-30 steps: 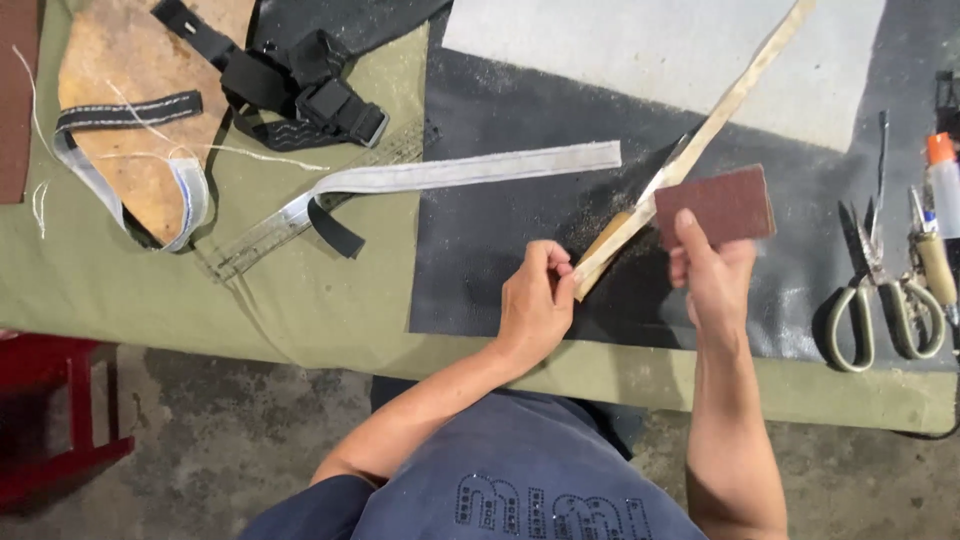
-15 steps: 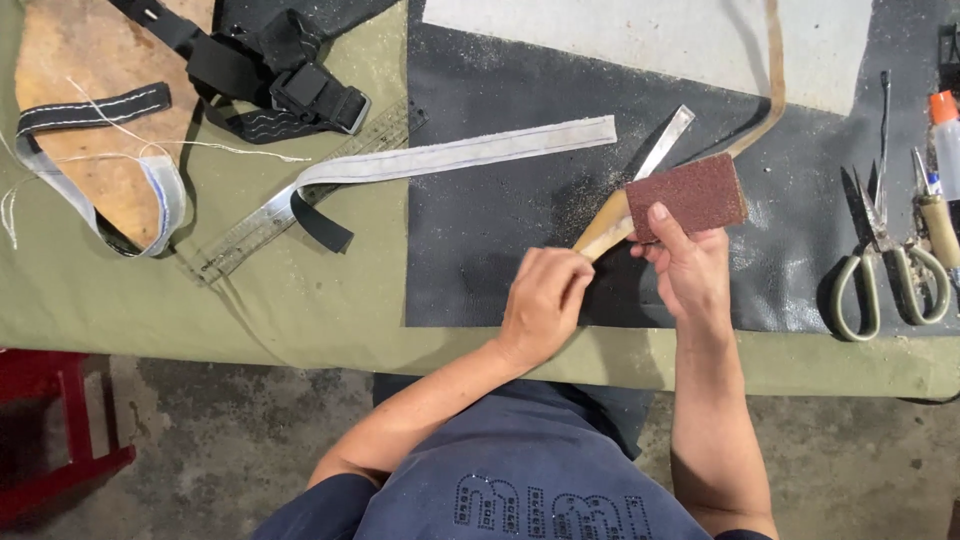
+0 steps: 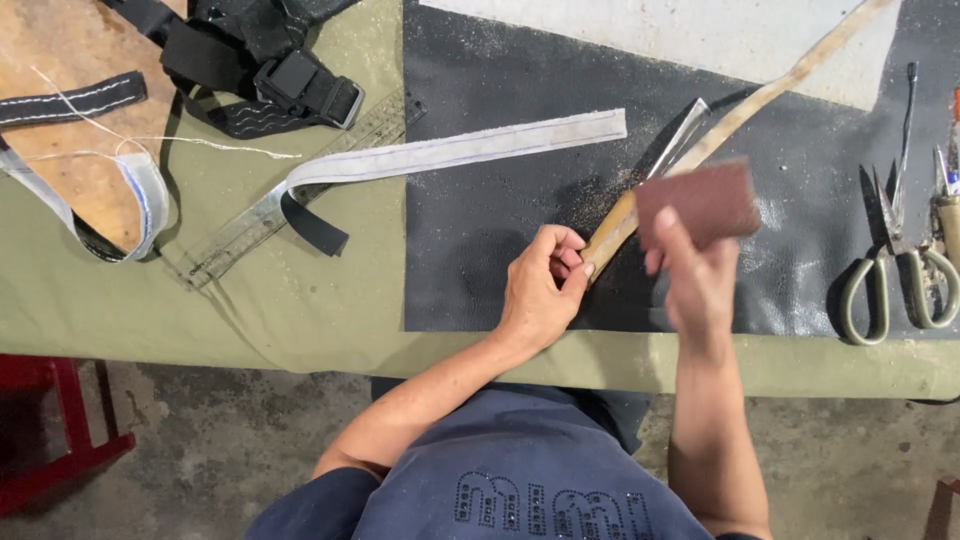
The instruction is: Sanding a wooden tool handle with sandpaper to smooth the surface.
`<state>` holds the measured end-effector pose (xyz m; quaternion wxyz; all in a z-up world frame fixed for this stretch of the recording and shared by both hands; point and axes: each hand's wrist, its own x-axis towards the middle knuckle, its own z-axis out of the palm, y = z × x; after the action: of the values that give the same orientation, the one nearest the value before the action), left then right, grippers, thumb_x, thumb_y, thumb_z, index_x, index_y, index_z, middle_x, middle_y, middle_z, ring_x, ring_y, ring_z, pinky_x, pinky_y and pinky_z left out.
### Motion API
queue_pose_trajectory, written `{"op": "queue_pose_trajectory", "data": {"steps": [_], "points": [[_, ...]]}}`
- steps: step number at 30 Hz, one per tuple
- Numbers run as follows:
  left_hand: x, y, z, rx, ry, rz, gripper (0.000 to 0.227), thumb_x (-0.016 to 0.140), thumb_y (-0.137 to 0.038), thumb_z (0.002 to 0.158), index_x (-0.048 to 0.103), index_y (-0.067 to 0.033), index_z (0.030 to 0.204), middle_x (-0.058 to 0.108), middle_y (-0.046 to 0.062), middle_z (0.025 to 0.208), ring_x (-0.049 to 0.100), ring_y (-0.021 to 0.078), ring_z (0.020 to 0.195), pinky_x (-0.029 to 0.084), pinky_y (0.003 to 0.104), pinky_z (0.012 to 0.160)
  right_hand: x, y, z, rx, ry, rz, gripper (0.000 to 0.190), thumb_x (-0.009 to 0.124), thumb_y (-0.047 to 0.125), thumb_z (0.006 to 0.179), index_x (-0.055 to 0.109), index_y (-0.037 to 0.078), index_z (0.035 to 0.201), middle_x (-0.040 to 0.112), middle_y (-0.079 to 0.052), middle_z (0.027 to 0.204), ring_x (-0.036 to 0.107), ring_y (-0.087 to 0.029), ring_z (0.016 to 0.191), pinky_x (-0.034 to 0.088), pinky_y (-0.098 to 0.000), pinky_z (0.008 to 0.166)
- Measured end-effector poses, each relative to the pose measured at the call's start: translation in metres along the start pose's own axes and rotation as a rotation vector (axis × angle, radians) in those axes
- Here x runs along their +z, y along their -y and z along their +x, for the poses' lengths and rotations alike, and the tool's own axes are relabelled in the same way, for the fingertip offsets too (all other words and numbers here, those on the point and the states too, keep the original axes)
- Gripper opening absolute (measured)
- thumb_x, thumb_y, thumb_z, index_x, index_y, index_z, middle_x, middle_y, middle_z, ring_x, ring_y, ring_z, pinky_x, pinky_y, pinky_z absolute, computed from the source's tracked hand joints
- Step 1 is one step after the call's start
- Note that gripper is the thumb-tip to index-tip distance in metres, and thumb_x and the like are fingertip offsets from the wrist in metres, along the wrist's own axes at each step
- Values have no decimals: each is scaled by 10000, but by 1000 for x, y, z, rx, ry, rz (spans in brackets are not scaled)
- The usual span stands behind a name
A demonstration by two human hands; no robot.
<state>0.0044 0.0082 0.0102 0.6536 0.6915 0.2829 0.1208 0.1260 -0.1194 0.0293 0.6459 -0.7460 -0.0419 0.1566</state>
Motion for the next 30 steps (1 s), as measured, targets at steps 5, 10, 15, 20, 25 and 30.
{"op": "queue_pose_trajectory", "data": {"steps": [5, 10, 15, 20, 25, 30], "points": [[1, -1, 4, -91, 23, 33, 396, 740, -61, 849, 516, -103, 1173, 629, 100, 905, 666, 243, 756, 562, 399, 657, 12, -4, -22, 265, 11, -152, 458, 820, 304, 914, 627, 13, 617, 514, -98, 429, 472, -134, 336, 394, -262, 355], [2, -3, 0, -52, 18, 3, 436, 721, -22, 875, 464, -102, 1219, 606, 89, 888, 636, 236, 713, 545, 385, 637, 3, -27, 19, 183, -96, -50, 242, 813, 166, 952, 662, 43, 808, 539, -86, 494, 469, -114, 320, 344, -254, 299], [3, 1, 2, -85, 3, 11, 433, 714, -24, 874, 464, -115, 1216, 607, 78, 902, 633, 224, 739, 528, 377, 636, 20, -26, -26, 293, -53, -42, 220, 816, 145, 883, 663, 33, 771, 564, -123, 469, 471, -134, 292, 372, -282, 280], [4, 8, -1, -63, 8, 20, 453, 727, -20, 861, 475, -129, 1221, 592, 67, 903, 626, 235, 744, 546, 386, 661, 15, -8, 11, 198, -96, -120, 420, 804, 231, 957, 621, 28, 638, 531, -88, 459, 450, -119, 318, 336, -254, 312], [4, 7, 3, -64, -16, 48, 451, 733, -41, 868, 469, -132, 1221, 588, 83, 913, 635, 256, 762, 546, 407, 672, 22, 9, -14, 198, -14, -189, 389, 800, 260, 932, 633, 59, 644, 546, -113, 464, 482, -165, 317, 363, -284, 320], [9, 7, -1, -11, 26, 35, 449, 739, -62, 861, 468, -140, 1211, 564, 88, 925, 627, 289, 785, 548, 430, 700, -19, -41, 37, 42, -224, -21, 188, 751, 150, 1026, 671, 82, 870, 521, -61, 518, 473, -111, 340, 351, -235, 327]]}}
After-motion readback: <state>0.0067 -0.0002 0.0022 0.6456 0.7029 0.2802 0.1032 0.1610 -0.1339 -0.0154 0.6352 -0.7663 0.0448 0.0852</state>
